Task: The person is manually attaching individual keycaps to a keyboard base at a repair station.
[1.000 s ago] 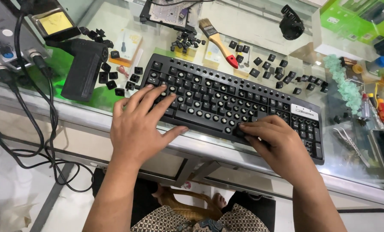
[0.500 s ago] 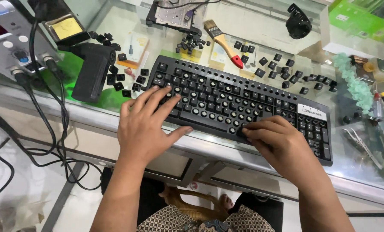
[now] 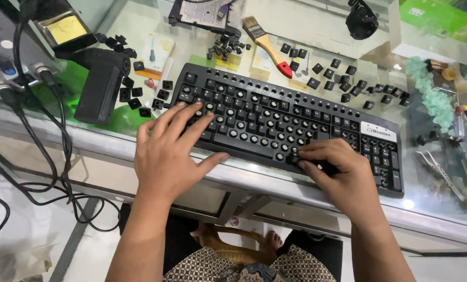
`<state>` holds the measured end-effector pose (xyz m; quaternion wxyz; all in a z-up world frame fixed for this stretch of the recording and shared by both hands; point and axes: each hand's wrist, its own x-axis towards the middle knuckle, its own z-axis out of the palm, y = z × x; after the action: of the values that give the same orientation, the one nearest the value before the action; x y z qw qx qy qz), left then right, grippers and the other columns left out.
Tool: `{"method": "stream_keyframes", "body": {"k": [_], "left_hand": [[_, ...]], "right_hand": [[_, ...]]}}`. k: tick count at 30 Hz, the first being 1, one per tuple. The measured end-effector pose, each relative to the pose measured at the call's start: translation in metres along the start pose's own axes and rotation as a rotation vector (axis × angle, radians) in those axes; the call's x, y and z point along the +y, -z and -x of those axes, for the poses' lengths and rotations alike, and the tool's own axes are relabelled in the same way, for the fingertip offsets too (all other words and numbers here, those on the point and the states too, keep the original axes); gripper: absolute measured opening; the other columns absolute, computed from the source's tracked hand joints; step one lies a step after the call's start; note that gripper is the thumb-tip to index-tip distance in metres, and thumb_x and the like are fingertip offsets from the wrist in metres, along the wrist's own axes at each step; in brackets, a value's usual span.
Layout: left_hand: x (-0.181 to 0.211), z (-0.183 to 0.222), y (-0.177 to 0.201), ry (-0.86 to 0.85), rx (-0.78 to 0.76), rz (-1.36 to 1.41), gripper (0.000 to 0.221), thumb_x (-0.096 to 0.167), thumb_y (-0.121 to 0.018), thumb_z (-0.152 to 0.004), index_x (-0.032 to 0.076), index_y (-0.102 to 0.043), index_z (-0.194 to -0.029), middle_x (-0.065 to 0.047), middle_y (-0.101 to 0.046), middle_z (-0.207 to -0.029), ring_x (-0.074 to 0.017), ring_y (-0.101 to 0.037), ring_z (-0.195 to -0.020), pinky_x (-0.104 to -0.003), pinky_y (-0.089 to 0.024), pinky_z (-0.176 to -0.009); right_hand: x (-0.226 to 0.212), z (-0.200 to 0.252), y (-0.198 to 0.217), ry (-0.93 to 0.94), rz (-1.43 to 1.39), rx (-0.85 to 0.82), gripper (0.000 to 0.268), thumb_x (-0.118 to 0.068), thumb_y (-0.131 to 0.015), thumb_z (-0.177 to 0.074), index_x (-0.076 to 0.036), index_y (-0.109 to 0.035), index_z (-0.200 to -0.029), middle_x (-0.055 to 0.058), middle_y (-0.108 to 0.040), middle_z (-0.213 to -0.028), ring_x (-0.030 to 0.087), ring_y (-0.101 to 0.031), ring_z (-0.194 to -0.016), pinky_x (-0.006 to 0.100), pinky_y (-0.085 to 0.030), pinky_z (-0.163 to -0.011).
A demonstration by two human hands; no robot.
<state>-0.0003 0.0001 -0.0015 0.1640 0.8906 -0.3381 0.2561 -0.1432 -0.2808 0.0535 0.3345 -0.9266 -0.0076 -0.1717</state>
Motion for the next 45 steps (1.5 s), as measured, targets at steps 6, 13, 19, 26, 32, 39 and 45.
{"method": "stream_keyframes", "body": {"k": [6, 13, 19, 26, 32, 39, 45], "left_hand": [[0.001, 0.000, 0.001, -0.012, 0.052, -0.008, 0.072, 0.081, -0.052, -0.091, 0.029, -0.072, -0.137, 0.004, -0.064, -0.148, -0.0220, -0.055, -0.137, -0.044, -0.038, -0.103], [0.002, 0.000, 0.002, -0.066, 0.098, -0.058, 0.067, 0.077, -0.062, -0.089, 0.029, -0.076, -0.133, 0.006, -0.067, -0.146, -0.0196, -0.058, -0.137, -0.042, -0.040, -0.099], [0.000, 0.002, -0.001, -0.040, 0.067, -0.123, 0.072, 0.079, -0.061, -0.085, 0.031, -0.076, -0.137, 0.007, -0.069, -0.149, -0.0197, -0.060, -0.139, -0.040, -0.039, -0.099], [0.002, 0.003, -0.003, -0.045, 0.094, -0.154, 0.068, 0.076, -0.063, -0.086, 0.030, -0.076, -0.134, 0.007, -0.070, -0.147, -0.0193, -0.063, -0.139, -0.040, -0.040, -0.100], [0.004, 0.002, -0.001, -0.050, 0.100, -0.150, 0.065, 0.073, -0.066, -0.087, 0.029, -0.077, -0.133, 0.006, -0.072, -0.146, -0.0195, -0.064, -0.138, -0.040, -0.038, -0.099], [0.003, 0.004, -0.003, -0.035, 0.084, -0.173, 0.066, 0.074, -0.066, -0.087, 0.029, -0.078, -0.134, 0.006, -0.072, -0.147, -0.0200, -0.065, -0.138, -0.039, -0.039, -0.099], [0.003, 0.004, -0.003, -0.015, 0.063, -0.158, 0.067, 0.073, -0.064, -0.086, 0.030, -0.076, -0.136, 0.006, -0.070, -0.149, -0.0201, -0.062, -0.140, -0.040, -0.039, -0.101]], "right_hand": [[-0.002, 0.001, -0.004, 0.055, 0.055, 0.022, 0.010, -0.006, -0.082, -0.084, -0.005, -0.079, -0.094, 0.008, -0.079, -0.103, 0.022, -0.070, -0.101, 0.035, -0.057, -0.089], [0.006, 0.007, -0.010, 0.114, 0.103, 0.080, 0.007, -0.008, -0.080, -0.089, -0.008, -0.078, -0.095, 0.007, -0.075, -0.107, 0.025, -0.067, -0.098, 0.037, -0.052, -0.088], [0.003, 0.006, -0.008, 0.227, 0.125, 0.069, 0.007, -0.007, -0.079, -0.091, -0.004, -0.074, -0.094, 0.011, -0.072, -0.104, 0.027, -0.064, -0.093, 0.037, -0.051, -0.077], [0.006, 0.007, -0.009, 0.178, 0.005, 0.046, 0.005, -0.007, -0.076, -0.093, -0.006, -0.071, -0.095, 0.008, -0.069, -0.103, 0.025, -0.065, -0.097, 0.036, -0.051, -0.084], [0.008, 0.007, -0.008, 0.233, 0.048, 0.044, 0.006, -0.008, -0.074, -0.095, -0.004, -0.073, -0.098, 0.010, -0.070, -0.105, 0.027, -0.062, -0.091, 0.038, -0.051, -0.077], [0.012, 0.003, -0.010, 0.247, 0.085, -0.035, 0.006, -0.005, -0.070, -0.097, 0.000, -0.070, -0.094, 0.011, -0.069, -0.105, 0.030, -0.059, -0.091, 0.041, -0.051, -0.078], [0.012, 0.006, -0.010, 0.268, 0.083, -0.001, 0.009, -0.008, -0.070, -0.098, 0.000, -0.072, -0.096, 0.012, -0.070, -0.106, 0.030, -0.060, -0.092, 0.041, -0.052, -0.077]]}}
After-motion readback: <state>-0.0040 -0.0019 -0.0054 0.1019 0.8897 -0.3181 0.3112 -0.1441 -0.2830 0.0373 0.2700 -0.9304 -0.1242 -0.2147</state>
